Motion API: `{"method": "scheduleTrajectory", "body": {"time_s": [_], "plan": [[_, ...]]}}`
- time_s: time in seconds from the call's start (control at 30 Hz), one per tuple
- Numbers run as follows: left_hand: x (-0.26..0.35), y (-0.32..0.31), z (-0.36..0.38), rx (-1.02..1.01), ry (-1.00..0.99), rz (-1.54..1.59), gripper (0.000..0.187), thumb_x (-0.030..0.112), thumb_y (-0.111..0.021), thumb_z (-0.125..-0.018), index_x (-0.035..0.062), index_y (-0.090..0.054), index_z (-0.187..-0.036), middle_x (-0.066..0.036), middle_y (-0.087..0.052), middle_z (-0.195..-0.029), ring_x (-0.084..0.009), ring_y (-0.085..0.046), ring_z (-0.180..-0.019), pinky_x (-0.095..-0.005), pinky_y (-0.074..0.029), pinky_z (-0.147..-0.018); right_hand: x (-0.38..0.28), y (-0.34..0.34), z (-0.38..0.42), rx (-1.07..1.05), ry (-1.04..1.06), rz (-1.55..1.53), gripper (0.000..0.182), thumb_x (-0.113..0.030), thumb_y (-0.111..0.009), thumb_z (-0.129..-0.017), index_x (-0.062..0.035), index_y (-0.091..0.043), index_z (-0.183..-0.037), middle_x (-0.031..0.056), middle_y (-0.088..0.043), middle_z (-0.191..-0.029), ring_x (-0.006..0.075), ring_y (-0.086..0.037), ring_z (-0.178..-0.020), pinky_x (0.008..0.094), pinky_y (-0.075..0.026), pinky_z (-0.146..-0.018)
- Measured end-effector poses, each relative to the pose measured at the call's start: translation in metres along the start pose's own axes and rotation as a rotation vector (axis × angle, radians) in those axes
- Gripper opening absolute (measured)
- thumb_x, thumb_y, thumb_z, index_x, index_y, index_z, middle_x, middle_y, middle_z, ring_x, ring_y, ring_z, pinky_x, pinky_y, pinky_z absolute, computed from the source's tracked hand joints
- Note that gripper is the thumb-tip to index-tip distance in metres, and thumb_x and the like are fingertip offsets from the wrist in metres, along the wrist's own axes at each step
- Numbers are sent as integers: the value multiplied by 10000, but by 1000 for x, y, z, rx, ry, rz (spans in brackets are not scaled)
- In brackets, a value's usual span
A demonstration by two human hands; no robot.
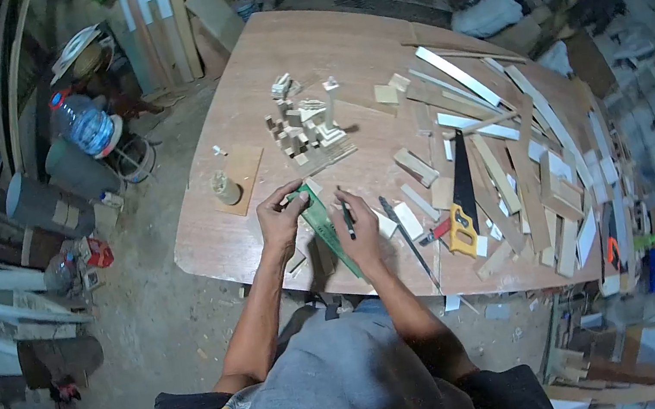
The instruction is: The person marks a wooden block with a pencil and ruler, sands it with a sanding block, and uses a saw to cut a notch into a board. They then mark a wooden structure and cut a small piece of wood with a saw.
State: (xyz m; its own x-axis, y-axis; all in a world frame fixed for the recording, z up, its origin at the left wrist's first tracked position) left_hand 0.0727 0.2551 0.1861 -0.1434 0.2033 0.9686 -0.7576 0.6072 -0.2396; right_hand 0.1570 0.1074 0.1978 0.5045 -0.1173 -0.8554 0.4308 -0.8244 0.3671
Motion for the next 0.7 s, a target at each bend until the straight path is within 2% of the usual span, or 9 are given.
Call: {"method": "scheduleTrajectory", "body": {"time_s": [0.07,0.1,0.17,0.27,0.4,0.47,0.7], "plan": [[-1,-15,0,-32,-1,5,298,-3,-705,-867,-26,-699,-1164,-103,-714,-1055,-140,-682,-881,-256,-568,-789,-1,1,-11,-12,-37,-117,305,-108,-674,-896,40,-646,-1161,192,-675,-1018,268,-673,-916,338,-525,-795],[-1,-21,-2,-38,-5,15,302,-3,-705,-867,-26,-697,-1168,-102,-714,-1057,-141,-681,-889,-254,-567,-795,0,5,-12,5,-36,-115,305,-108,-674,-896,40,-646,-1161,192,-675,-1018,268,-673,-916,338,-525,-795],[-1,-31,-4,-68,-17,0,302,-3,-706,-867,-25,-698,-1168,-103,-715,-1064,-143,-681,-890,-256,-566,-802,9,9,-12,-13,-212,-116,263,-115,-683,-895,36,-676,-1110,167,-698,-945,232,-679,-846,292,-522,-744],[0,-43,0,-98,-16,-27,291,-1,-708,-861,-10,-715,-1151,-101,-721,-1074,-128,-669,-892,-250,-547,-796,24,16,-7,-7,-228,-238,224,-122,-687,-894,37,-697,-1053,159,-711,-908,226,-679,-822,293,-517,-754],[-3,-56,-1,-139,-22,8,271,-2,-709,-854,1,-736,-1124,-102,-727,-1079,-118,-662,-910,-247,-534,-796,27,35,-11,10,-85,-81,216,-132,-692,-894,39,-711,-1025,161,-716,-929,225,-681,-831,302,-515,-767],[-2,-60,-2,-138,-46,5,268,-2,-709,-855,0,-736,-1122,-106,-726,-1086,-125,-665,-919,-250,-536,-803,24,40,-15,17,-56,-115,217,-133,-708,-888,50,-719,-1004,137,-712,-929,178,-660,-864,284,-498,-788],[0,-64,-8,-131,-58,-31,272,3,-721,-851,-6,-734,-1122,-113,-724,-1108,-137,-669,-937,-261,-540,-826,29,44,-25,-13,-80,-138,227,-138,-716,-883,48,-727,-1013,156,-717,-953,199,-670,-884,299,-504,-810]]}}
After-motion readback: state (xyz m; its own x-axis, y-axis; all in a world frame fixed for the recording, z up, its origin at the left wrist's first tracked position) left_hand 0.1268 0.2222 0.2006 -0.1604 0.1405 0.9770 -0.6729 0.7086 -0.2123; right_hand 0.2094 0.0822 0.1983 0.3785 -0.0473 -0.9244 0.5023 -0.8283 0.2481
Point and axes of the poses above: each hand's wrist, its own z-axis away from the middle knuckle, its own y-axis out of the back of the hand, x = y × z, the point moved 3 cm from there along -z, towards the middle knuckle
